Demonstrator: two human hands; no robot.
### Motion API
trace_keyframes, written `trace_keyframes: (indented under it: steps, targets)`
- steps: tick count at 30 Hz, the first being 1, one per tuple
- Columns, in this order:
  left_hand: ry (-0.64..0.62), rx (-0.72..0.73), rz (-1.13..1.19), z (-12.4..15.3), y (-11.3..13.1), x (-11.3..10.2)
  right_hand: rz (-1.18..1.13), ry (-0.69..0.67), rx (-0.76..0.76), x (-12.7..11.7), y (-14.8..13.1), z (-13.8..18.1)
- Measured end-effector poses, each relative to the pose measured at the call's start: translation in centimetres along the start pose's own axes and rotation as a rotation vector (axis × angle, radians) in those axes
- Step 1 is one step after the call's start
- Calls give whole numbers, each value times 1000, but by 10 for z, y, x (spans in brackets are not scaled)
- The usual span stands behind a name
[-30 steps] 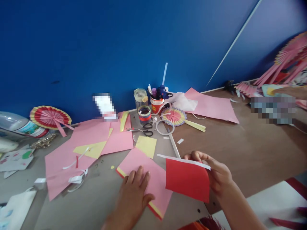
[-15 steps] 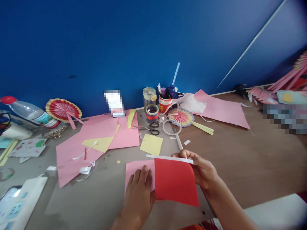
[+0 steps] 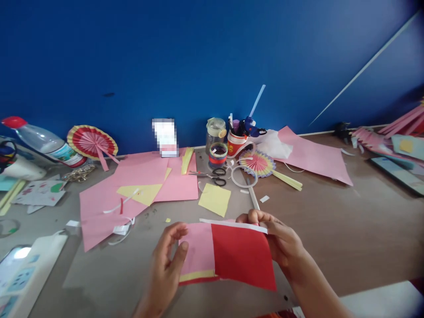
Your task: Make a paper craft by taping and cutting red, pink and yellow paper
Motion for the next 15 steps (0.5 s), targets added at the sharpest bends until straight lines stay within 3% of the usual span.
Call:
trace_keyframes:
  steps: [3,8,11,13,15]
  targets:
    - [18,-36,148,2,-4,-3,7,0,11,-1,3,-4]
    - [79,71,87,15,19,-4,155,147,-78,-8,-11,3]
    - [51,168,32,25,41,19,632,413,-324,1,-48,25]
    - [19,260,21,30,58,40,1058,559,-492,32,-68,40]
    - [-5,319,-6,31,70,58,1354,606,-600,63,-70,44]
Point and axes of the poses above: each hand's wrist, its own z-axis away from the middle knuckle, its own x-axis out of the palm, y = z × x, the point moved 10 cm from there along -z, towards the middle knuckle, and after that the axes turned 14 degrees about -y, right-handed, at the moved point
